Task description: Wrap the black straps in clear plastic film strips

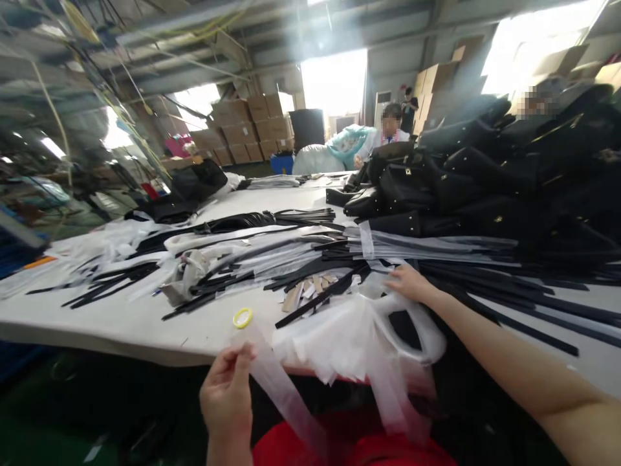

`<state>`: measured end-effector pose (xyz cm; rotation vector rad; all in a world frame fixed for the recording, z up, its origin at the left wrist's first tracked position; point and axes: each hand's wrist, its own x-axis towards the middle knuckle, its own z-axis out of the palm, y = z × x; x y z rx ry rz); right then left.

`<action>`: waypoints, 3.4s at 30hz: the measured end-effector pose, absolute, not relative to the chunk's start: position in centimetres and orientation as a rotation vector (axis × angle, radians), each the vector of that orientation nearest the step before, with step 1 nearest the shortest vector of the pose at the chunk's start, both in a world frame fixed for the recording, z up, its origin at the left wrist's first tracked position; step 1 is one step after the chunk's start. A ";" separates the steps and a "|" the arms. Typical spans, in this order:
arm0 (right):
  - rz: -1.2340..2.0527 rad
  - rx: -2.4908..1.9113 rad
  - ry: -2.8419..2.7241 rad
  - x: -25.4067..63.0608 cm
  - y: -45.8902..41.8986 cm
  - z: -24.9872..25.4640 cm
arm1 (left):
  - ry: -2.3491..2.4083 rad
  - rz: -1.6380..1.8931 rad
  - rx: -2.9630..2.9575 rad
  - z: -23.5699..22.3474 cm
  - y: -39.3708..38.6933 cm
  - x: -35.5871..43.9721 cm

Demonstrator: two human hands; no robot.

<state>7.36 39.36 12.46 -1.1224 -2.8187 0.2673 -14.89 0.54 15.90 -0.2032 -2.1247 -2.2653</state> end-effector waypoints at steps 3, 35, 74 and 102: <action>0.242 -1.136 -2.774 4.9 40.5 14.8 | -2.242 -2.351 -0.366 15.4 1.4 -13.2; 0.275 -0.058 -2.239 2.2 25.6 18.9 | -2.418 -1.923 -1.847 17.1 4.8 -5.9; 1.469 -0.507 -1.716 11.9 21.2 19.2 | -2.502 -2.677 -1.365 13.6 3.4 -5.9; 1.935 -0.475 -1.612 6.5 22.2 16.9 | -2.528 -1.941 -1.465 14.3 6.7 -3.3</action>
